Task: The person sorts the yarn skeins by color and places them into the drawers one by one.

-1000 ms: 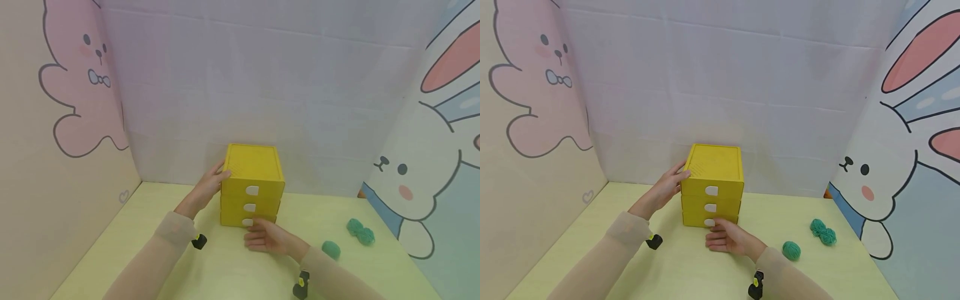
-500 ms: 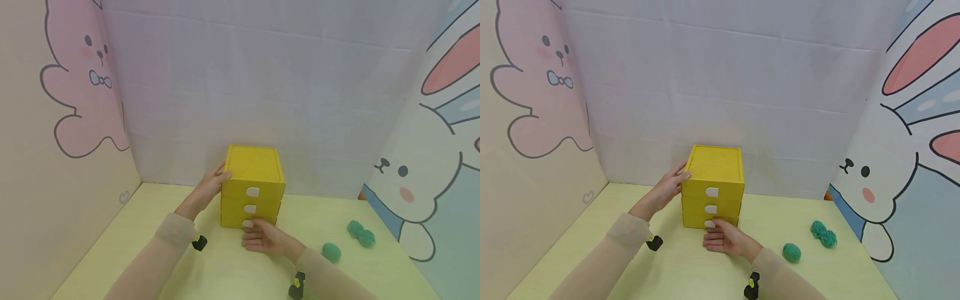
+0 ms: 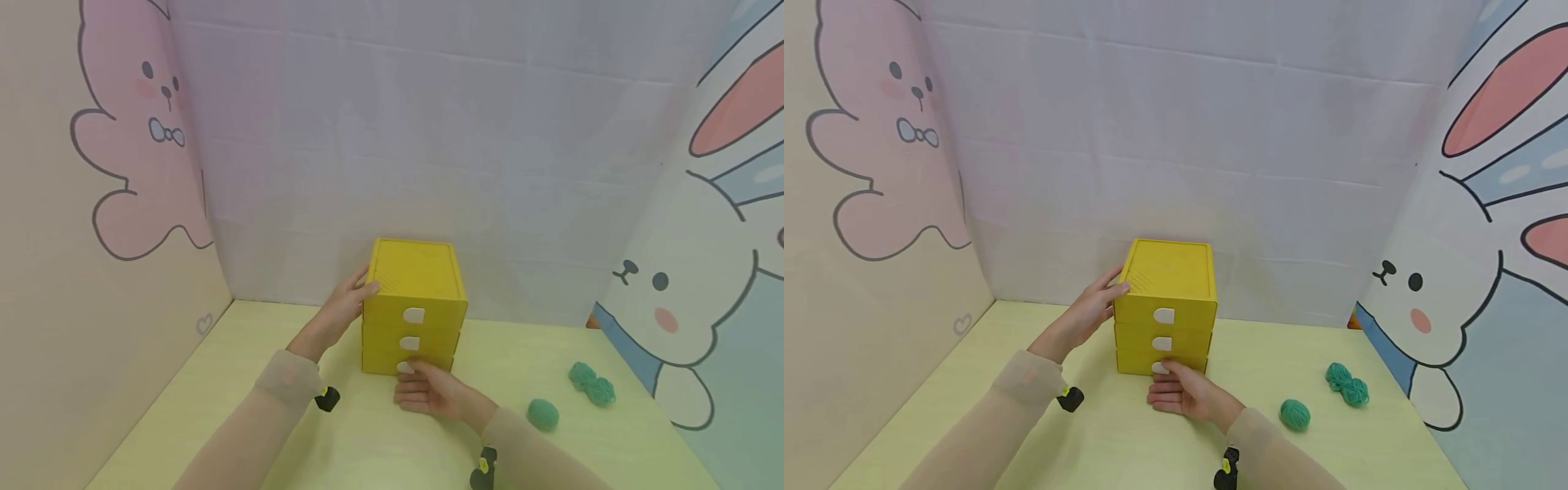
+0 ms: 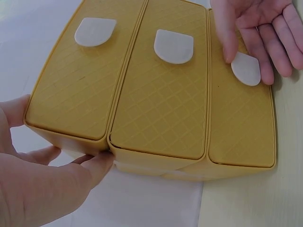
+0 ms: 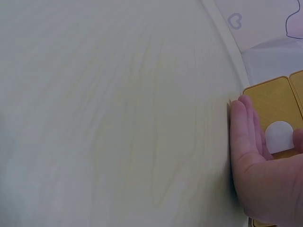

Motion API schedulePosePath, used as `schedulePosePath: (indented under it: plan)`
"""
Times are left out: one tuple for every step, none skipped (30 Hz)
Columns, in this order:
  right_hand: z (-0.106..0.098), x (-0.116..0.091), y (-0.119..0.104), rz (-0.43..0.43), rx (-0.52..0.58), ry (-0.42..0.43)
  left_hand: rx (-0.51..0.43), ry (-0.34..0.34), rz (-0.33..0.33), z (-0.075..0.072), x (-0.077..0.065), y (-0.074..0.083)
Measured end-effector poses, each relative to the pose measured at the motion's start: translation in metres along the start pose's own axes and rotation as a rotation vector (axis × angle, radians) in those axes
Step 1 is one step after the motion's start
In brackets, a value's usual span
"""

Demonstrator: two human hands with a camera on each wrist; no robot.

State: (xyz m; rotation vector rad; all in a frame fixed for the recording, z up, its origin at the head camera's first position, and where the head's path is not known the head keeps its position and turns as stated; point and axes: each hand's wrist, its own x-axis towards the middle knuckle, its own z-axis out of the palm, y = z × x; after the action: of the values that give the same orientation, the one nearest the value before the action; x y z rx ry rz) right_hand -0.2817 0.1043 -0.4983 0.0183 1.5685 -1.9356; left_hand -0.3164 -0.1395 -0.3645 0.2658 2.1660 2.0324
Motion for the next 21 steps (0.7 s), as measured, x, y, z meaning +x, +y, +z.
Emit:
schedulePosePath:
  plan:
    - [0.000, 0.000, 0.000, -0.001, 0.002, 0.000, 0.001, 0.001, -0.001, 0.000, 0.000, 0.000]
    - [0.000, -0.001, 0.000, -0.003, 0.002, 0.000, 0.001, 0.003, -0.001, 0.000, -0.001, 0.001]
    - [0.000, -0.001, 0.000, -0.003, 0.004, 0.002, 0.001, 0.002, 0.000, 0.000, -0.001, 0.001]
    - [0.000, -0.001, 0.000, -0.006, 0.003, 0.003, 0.000, 0.001, 0.001, 0.000, -0.002, 0.002]
    - [0.000, -0.002, -0.001, -0.007, 0.005, 0.004, -0.002, 0.001, 0.001, 0.000, -0.002, 0.002]
    - [0.000, -0.002, -0.001, -0.008, 0.008, 0.006, -0.004, 0.001, 0.000, 0.001, -0.002, 0.002]
    - [0.000, -0.003, -0.001, -0.009, 0.012, 0.007, -0.006, -0.001, 0.001, 0.001, -0.002, 0.002]
    - [0.000, -0.003, -0.001, -0.010, 0.015, 0.009, -0.007, -0.004, 0.003, 0.000, -0.002, 0.002]
    - [0.000, -0.004, 0.000, -0.012, 0.014, 0.009, -0.007, -0.007, 0.004, 0.000, -0.002, 0.002]
    - [0.000, -0.005, 0.000, -0.012, 0.013, 0.007, -0.007, -0.008, 0.005, 0.000, -0.002, 0.002]
    - [0.000, -0.006, 0.000, -0.007, 0.019, 0.007, -0.006, -0.009, 0.005, 0.000, -0.002, 0.002]
    - [0.000, -0.007, 0.001, -0.004, 0.020, 0.003, -0.004, -0.010, 0.006, 0.000, -0.002, 0.002]
    - [0.001, -0.009, 0.001, -0.001, 0.016, -0.002, -0.004, -0.011, 0.007, 0.000, -0.002, 0.002]
    - [0.002, -0.011, 0.002, 0.004, 0.012, -0.008, -0.004, -0.011, 0.007, 0.000, -0.002, 0.002]
    - [0.003, -0.013, 0.002, 0.008, 0.005, -0.012, -0.002, -0.011, 0.007, -0.001, -0.002, 0.002]
    - [0.004, -0.016, 0.003, 0.013, 0.001, -0.015, -0.002, -0.011, 0.006, -0.001, -0.002, 0.002]
    - [0.005, -0.018, 0.004, 0.017, -0.004, -0.018, -0.002, -0.012, 0.005, -0.002, -0.002, 0.002]
    - [0.007, -0.020, 0.006, 0.020, -0.010, -0.020, -0.002, -0.012, 0.005, -0.002, -0.002, 0.002]
    - [0.008, -0.022, 0.007, 0.022, -0.016, -0.021, -0.003, -0.012, 0.002, -0.003, -0.002, 0.001]
    - [0.009, -0.024, 0.009, 0.027, -0.017, -0.024, -0.004, -0.011, 0.000, -0.003, -0.003, 0.001]
    - [0.010, -0.025, 0.011, 0.029, -0.019, -0.026, -0.005, -0.008, -0.003, -0.003, -0.003, 0.001]
